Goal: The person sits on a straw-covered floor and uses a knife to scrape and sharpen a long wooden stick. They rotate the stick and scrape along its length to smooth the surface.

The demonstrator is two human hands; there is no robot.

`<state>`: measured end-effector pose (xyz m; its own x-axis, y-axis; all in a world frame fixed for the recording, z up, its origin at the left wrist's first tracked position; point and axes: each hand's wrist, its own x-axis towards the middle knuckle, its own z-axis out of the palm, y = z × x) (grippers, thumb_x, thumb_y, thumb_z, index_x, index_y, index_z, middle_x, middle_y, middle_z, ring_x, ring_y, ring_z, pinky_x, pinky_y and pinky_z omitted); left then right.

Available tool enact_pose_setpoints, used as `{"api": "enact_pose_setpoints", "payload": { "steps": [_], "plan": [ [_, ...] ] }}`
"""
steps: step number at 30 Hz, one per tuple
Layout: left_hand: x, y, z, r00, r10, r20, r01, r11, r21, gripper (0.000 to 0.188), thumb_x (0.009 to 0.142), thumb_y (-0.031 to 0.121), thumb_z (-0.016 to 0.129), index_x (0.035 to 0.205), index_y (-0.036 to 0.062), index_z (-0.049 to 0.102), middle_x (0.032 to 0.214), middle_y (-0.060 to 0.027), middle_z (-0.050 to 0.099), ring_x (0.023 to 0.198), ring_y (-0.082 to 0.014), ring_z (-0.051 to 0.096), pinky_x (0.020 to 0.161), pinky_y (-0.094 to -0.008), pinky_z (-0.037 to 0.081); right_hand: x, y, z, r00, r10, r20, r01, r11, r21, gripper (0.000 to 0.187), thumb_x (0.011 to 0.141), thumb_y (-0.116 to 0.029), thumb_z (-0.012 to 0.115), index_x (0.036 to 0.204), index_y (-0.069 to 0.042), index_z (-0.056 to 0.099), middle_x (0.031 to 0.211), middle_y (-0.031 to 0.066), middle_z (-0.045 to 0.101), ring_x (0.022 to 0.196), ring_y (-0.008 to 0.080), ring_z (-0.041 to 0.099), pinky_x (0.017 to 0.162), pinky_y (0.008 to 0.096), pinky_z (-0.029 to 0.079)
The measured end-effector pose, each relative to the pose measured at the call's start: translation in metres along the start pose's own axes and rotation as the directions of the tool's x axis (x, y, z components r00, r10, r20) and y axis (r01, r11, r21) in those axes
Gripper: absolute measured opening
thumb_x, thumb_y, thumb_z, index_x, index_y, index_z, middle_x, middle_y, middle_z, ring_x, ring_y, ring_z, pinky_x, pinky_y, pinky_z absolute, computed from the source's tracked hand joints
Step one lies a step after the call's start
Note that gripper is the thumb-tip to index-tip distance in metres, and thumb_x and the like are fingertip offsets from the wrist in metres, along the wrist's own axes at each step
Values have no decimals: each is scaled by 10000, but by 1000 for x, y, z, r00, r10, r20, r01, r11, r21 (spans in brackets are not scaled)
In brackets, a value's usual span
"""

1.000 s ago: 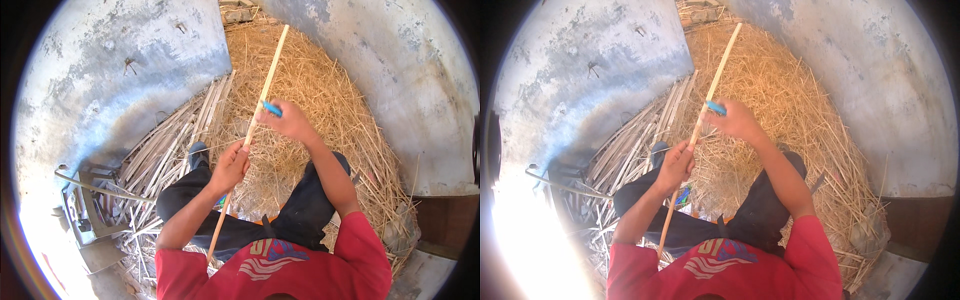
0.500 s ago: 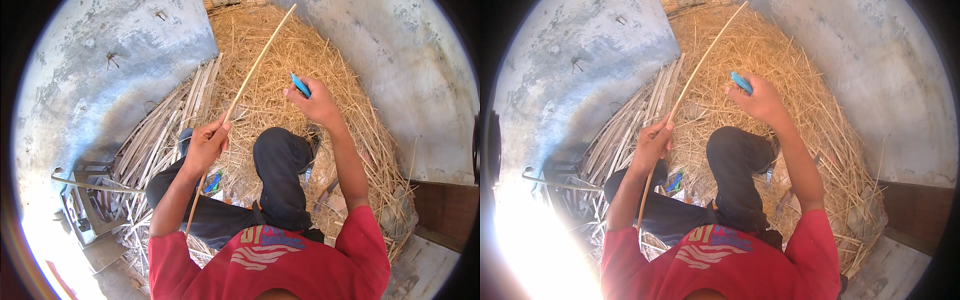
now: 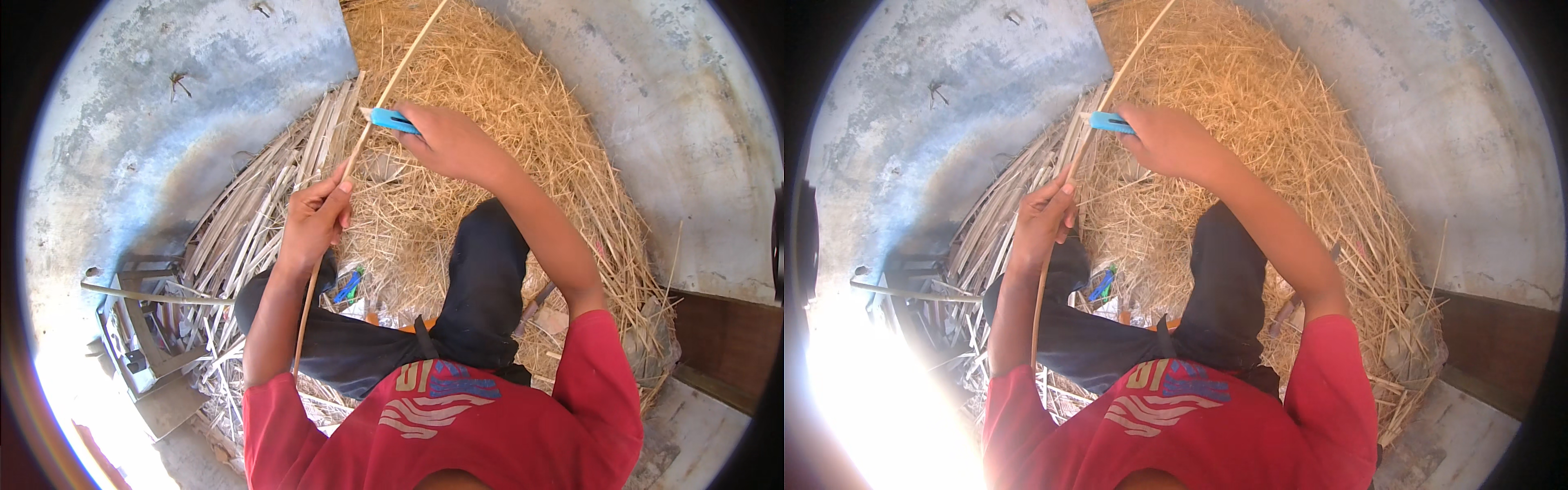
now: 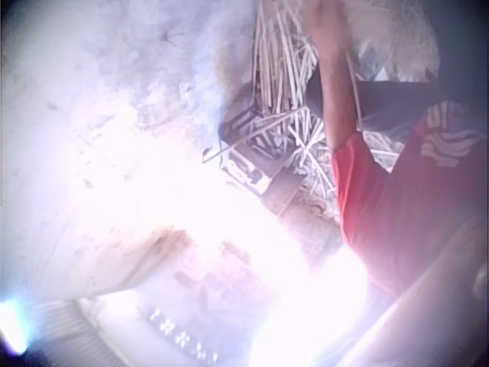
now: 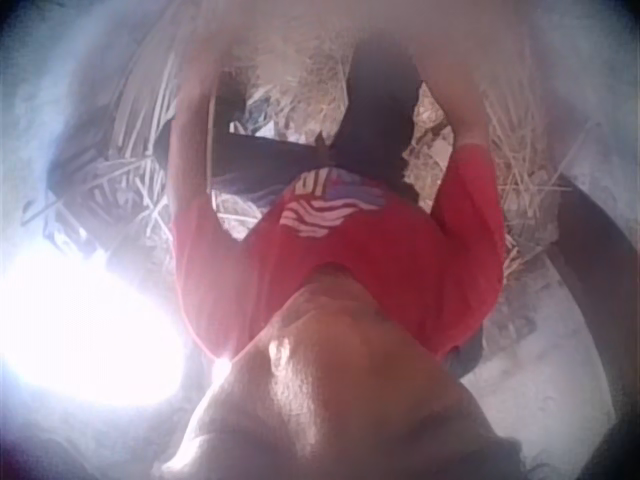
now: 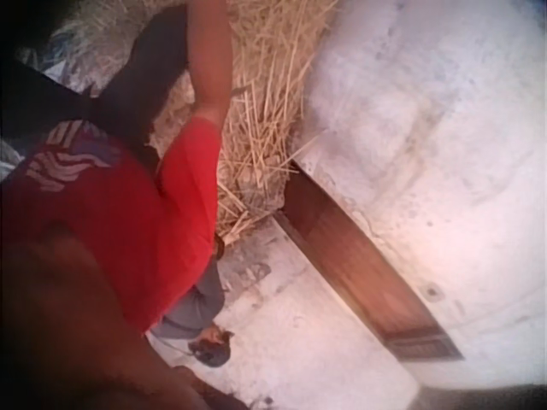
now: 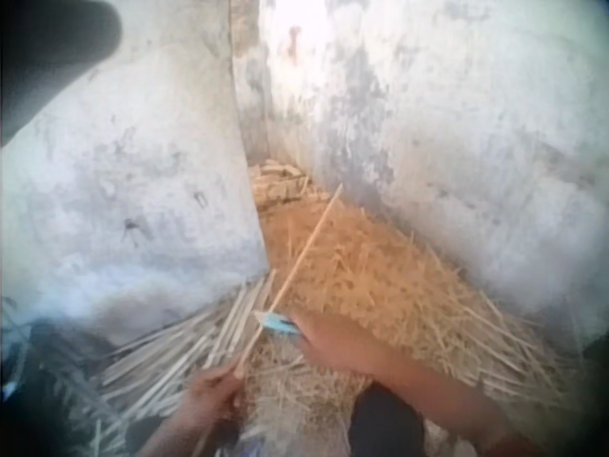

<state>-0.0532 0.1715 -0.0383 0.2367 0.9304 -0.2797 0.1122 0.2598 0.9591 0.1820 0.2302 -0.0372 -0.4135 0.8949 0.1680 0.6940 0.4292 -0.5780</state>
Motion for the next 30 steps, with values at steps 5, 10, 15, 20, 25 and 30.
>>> {"api": "enact_pose_setpoints", "payload": {
  "steps": [5, 10, 15, 20, 25, 30],
  "plan": [
    [-1, 2, -4, 999, -23, -32, 24, 1000, 15, 420, 965, 216, 543, 1331, 18, 496, 582, 38, 472, 431, -18, 384, 395, -177, 300, 8, -4, 17, 998, 57, -26, -59, 994, -90, 491, 854, -548, 555, 884, -59, 591, 656, 130, 577, 601, 314, 592, 568, 426, 457],
    [-6, -3, 4, 999, -29, 38, 28, 999, 35, 412, 969, 185, 536, 1340, 13, 488, 589, 55, 442, 475, -8, 371, 428, -181, 295, -5, 7, 23, 991, 66, -121, -76, 993, -86, 593, 815, -661, 536, 696, -82, 582, 539, 94, 536, 517, 301, 572, 494, 416, 433],
    [-8, 2, 14, 998, 5, 68, -14, 991, 136, 395, 968, 153, 536, 1331, 1, 497, 619, 91, 382, 538, 6, 333, 483, -177, 275, -19, 9, 21, 982, 9, -189, -45, 981, -187, 632, 787, -695, 543, 592, -94, 546, 493, 81, 503, 453, 280, 545, 430, 386, 402],
    [-18, -2, 19, 993, 75, 91, -91, 979, 181, 369, 968, 122, 531, 1290, -58, 507, 725, 87, 403, 687, 9, 334, 636, -159, 335, -18, 19, 20, 936, -214, -279, 111, 933, -341, 650, 741, -742, 550, 547, -123, 509, 459, 65, 478, 407, 250, 517, 387, 365, 375],
    [-26, -8, 25, 982, 173, 79, -183, 974, 131, 354, 973, 124, 513, 1276, -60, 519, 735, 97, 407, 669, 8, 335, 613, -160, 323, -11, 47, 21, 893, -223, -391, 62, 921, -386, 674, 756, -761, 515, 540, -122, 500, 441, 55, 462, 388, 225, 506, 374, 357, 361],
    [-43, -10, 33, 996, 81, 47, -82, 996, 39, 381, 970, 135, 518, 1315, -27, 498, 699, 107, 382, 628, 9, 310, 546, -164, 280, -32, 28, 35, 916, -163, -365, 51, 953, -299, 720, 773, -799, 436, 524, -124, 475, 434, 37, 444, 365, 191, 459, 361, 347, 334]
  ]
}}
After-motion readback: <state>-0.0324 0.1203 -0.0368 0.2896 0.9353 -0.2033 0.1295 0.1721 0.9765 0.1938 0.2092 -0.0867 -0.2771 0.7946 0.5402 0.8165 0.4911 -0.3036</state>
